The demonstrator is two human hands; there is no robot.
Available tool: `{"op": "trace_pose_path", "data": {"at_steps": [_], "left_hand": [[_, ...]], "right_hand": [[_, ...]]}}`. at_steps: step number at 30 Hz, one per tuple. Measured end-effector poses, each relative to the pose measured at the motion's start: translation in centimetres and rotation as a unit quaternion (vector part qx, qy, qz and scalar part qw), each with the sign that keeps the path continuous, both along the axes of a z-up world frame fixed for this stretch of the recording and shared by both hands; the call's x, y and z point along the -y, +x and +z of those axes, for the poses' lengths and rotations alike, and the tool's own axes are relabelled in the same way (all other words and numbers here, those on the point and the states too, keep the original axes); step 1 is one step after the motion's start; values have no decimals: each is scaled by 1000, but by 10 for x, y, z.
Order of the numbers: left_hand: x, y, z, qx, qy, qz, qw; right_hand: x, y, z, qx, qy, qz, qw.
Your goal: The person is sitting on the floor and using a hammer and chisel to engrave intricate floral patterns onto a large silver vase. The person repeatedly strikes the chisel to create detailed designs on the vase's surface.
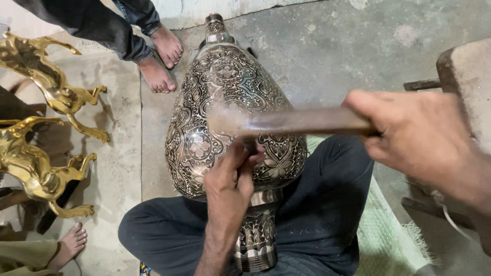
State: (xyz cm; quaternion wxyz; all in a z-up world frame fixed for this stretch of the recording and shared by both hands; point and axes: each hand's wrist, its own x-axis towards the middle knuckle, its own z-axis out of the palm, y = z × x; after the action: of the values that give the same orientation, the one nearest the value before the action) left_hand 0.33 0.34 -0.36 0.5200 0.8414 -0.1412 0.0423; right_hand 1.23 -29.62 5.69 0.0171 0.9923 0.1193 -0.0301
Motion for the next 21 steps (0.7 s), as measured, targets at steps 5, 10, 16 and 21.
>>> {"op": "trace_pose_path", "data": {"at_steps": [5,10,16,21], "left_hand": [[-3,-1,-3,51,56,-6,997],[5,-14,-4,75,89,58,992],[10,-23,-17,128,53,82,987],[2,-25,-28,45,168,122,977]], "right_hand": [[-11,-2,4,-18,18,-6,1000],[-18,3,-11,15,-43,-8,999],[-18,-8,-11,32,174,-14,984],[-33,-13,17,136,192,56,970]]}}
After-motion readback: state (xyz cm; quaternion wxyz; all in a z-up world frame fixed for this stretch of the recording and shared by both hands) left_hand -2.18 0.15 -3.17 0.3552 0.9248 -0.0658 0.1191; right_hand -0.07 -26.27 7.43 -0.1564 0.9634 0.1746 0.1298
